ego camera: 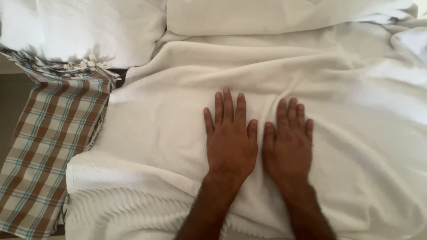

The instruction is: The person smooths a white towel on a bed using both hands, then folds it in half and smooths it again. The person repeats the folding and smoothing process to create a neat rectangular stack.

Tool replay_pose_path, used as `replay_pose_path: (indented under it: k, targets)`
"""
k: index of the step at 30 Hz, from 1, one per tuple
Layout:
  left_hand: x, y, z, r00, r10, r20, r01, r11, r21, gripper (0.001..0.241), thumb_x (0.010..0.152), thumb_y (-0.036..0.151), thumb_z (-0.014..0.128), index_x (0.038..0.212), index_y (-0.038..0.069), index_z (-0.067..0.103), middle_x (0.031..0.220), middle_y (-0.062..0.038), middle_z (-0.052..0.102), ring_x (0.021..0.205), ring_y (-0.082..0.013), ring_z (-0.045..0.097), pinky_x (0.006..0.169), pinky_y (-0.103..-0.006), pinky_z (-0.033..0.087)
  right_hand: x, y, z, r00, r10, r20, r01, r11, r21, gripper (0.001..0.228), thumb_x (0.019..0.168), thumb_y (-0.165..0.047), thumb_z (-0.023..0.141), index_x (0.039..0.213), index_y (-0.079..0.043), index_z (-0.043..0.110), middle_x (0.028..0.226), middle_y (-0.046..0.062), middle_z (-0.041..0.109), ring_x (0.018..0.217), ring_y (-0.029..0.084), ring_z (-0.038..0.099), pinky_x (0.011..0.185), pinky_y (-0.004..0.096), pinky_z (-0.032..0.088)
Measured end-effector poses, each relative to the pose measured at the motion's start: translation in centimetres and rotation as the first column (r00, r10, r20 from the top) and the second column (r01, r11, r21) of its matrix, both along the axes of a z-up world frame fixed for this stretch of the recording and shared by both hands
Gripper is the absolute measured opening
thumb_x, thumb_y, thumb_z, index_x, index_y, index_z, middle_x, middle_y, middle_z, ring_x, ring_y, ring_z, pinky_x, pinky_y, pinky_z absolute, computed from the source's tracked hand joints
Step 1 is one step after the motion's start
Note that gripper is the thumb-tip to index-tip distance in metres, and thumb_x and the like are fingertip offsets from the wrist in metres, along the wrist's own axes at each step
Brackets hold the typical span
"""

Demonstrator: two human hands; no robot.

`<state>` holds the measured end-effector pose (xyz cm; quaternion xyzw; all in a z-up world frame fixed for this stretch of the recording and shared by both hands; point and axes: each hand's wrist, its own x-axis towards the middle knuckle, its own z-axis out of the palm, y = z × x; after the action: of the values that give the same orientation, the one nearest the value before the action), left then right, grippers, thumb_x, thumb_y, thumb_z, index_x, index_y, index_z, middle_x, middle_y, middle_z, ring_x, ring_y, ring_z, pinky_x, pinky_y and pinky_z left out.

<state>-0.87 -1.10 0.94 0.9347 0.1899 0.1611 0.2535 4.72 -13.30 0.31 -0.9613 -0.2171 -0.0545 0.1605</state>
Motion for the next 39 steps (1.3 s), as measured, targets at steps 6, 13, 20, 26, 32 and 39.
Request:
replay_pose_path:
  k: [6,13,20,26,32,39]
  targets:
    - [0.6,0.8,-0.6,0.999,0.036,-0.001,-0.036,0.998,-0.052,0.07,0.104,0.049,0.042,0.16,0.009,0.032,0.17,-0.013,0.021,0.158,-0.0288,0.012,0.125,-0.0534,0.001,-0.5,1.2,0.1,0.998,0.034,0.049,-0.032,0.999,-0.034,0.064,0.106,-0.033,0.04,0.16,0.001,0.032,0.168,0.024,0.027,0.157,0.038,0.019,0.125,0.054,0.011]
    - [0.7,3.7,-0.7,0.997,0.074,-0.018,-0.072,0.993,0.095,0.066,0.104,0.051,0.04,0.159,0.015,0.032,0.168,-0.009,0.025,0.156,-0.0281,0.014,0.125,-0.0523,0.004,0.0,2.6,0.2,0.995,0.09,0.041,-0.088,0.995,-0.043,0.067,0.107,-0.035,0.041,0.159,0.005,0.03,0.167,0.025,0.027,0.156,0.039,0.018,0.124,0.056,0.01]
    - [0.3,5.6,-0.9,0.988,0.145,-0.06,-0.139,0.985,0.099,0.067,0.106,0.051,0.038,0.161,0.014,0.032,0.169,-0.007,0.029,0.157,-0.0272,0.018,0.127,-0.0533,0.004,-0.8,4.2,0.0,0.976,0.203,0.074,-0.203,0.979,-0.015,0.069,0.107,-0.037,0.044,0.158,0.008,0.031,0.165,0.028,0.028,0.155,0.042,0.021,0.124,0.055,0.012]
    - [0.0,8.0,-0.4,0.96,0.241,-0.141,-0.233,0.97,0.076,0.068,0.105,0.051,0.039,0.162,0.015,0.03,0.169,-0.005,0.027,0.157,-0.0271,0.017,0.127,-0.053,0.001,-2.3,5.0,1.1,0.939,0.344,0.004,-0.344,0.937,0.07,0.063,0.106,-0.035,0.045,0.155,0.004,0.038,0.163,0.026,0.035,0.154,0.042,0.025,0.125,0.054,0.014]
    - [-0.8,9.3,-0.6,0.943,0.313,-0.116,-0.312,0.95,0.021,0.072,0.104,0.049,0.04,0.163,0.012,0.024,0.171,-0.007,0.022,0.158,-0.0272,0.013,0.125,-0.053,-0.001,-3.2,5.0,2.6,0.86,0.503,-0.087,-0.485,0.858,0.17,0.056,0.107,-0.031,0.045,0.154,-0.001,0.043,0.162,0.022,0.039,0.154,0.041,0.026,0.124,0.051,0.016]
    - [-0.7,8.4,-0.2,0.931,0.344,-0.121,-0.34,0.939,0.055,0.071,0.105,0.047,0.04,0.162,0.006,0.028,0.17,-0.011,0.026,0.159,-0.0292,0.015,0.126,-0.0536,0.001,-3.1,4.9,3.3,0.826,0.558,-0.081,-0.536,0.822,0.193,0.053,0.104,-0.025,0.047,0.151,-0.001,0.048,0.159,0.021,0.043,0.153,0.039,0.027,0.123,0.05,0.02]
